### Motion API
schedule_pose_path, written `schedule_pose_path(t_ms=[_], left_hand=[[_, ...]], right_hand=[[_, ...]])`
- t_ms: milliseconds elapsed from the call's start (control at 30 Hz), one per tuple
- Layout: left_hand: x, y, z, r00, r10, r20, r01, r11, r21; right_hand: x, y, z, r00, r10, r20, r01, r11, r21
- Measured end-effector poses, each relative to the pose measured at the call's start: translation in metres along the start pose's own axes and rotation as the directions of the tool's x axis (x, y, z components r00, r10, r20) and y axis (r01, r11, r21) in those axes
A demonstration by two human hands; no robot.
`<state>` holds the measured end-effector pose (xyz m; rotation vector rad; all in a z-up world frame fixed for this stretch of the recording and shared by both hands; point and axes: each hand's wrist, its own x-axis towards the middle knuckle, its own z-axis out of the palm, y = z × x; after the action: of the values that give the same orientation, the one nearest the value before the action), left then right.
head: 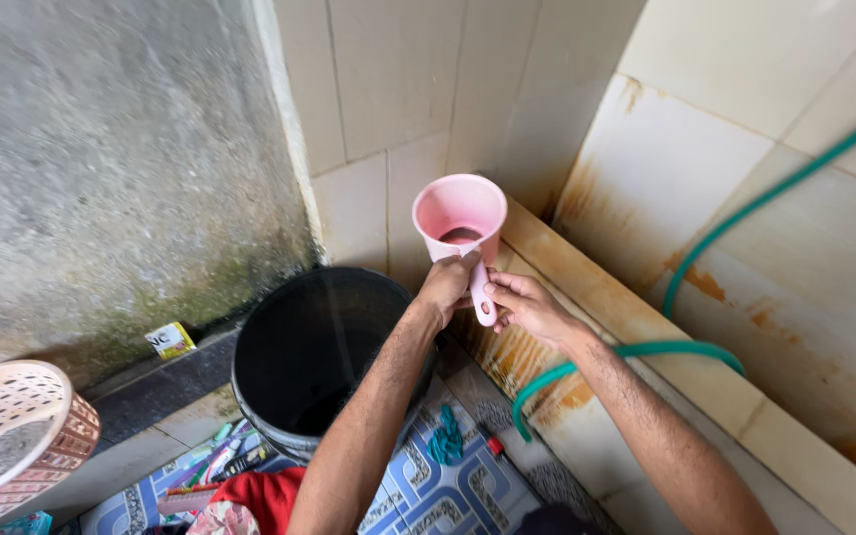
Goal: The person uses a green hose with a spray nozzle to rinse a tiled floor area, focusing on the corners and edges where rust-colored stains are visible. They then fill a pink plastic pitcher with water from the hose and place it on the floor next to a large black container.
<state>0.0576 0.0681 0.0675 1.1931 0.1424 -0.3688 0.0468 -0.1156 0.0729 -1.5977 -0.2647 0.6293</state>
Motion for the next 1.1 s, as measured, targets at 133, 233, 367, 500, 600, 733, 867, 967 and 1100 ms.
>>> schedule_pose_path(t_ms=[133, 233, 367, 500, 600, 733, 867, 967, 1100], left_hand=[[-0.011, -0.043, 0.008, 0.998, -0.054, -0.022, 0.055, 0.995, 0.077], [-0.028, -0.072, 0.010, 0.990, -0.134, -0.042, 0.141, 0.954, 0.265], [-0.046, -0.100, 0.019, 0.948, -0.314, -0.061, 0.314, 0.881, 0.354], [-0.068, -0.118, 0.024, 0.938, -0.292, -0.185, 0.345, 0.749, 0.565], [-0.078, -0.132, 0.017, 0.934, -0.298, -0.199, 0.354, 0.677, 0.646], [-0.086, -0.143, 0.010, 0.911, -0.328, -0.251, 0.404, 0.585, 0.703], [-0.076, -0.168, 0.004, 0.888, -0.369, -0.274, 0.425, 0.436, 0.793], [-0.067, -0.200, -0.007, 0.899, -0.373, -0.230, 0.368, 0.360, 0.857], [-0.065, -0.233, -0.026, 0.896, -0.406, -0.177, 0.327, 0.336, 0.883]], right_hand=[[-0.035, 0.007, -0.001, 0.981, 0.192, 0.040, -0.159, 0.897, -0.413], [-0.065, 0.023, 0.006, 0.975, 0.143, 0.170, 0.055, 0.587, -0.808], [-0.078, 0.083, 0.009, 0.959, 0.283, 0.033, 0.048, -0.047, -0.998], [-0.070, 0.146, 0.009, 0.969, 0.238, 0.067, 0.182, -0.505, -0.844], [-0.057, 0.182, 0.010, 0.952, 0.307, -0.007, 0.174, -0.558, -0.811], [-0.048, 0.218, 0.011, 0.889, 0.457, -0.041, 0.236, -0.532, -0.813], [-0.051, 0.223, 0.020, 0.859, 0.504, -0.092, 0.190, -0.480, -0.856], [-0.053, 0.207, 0.024, 0.889, 0.453, -0.065, 0.159, -0.440, -0.884], [-0.050, 0.164, 0.038, 0.903, 0.430, -0.016, 0.157, -0.365, -0.918]])
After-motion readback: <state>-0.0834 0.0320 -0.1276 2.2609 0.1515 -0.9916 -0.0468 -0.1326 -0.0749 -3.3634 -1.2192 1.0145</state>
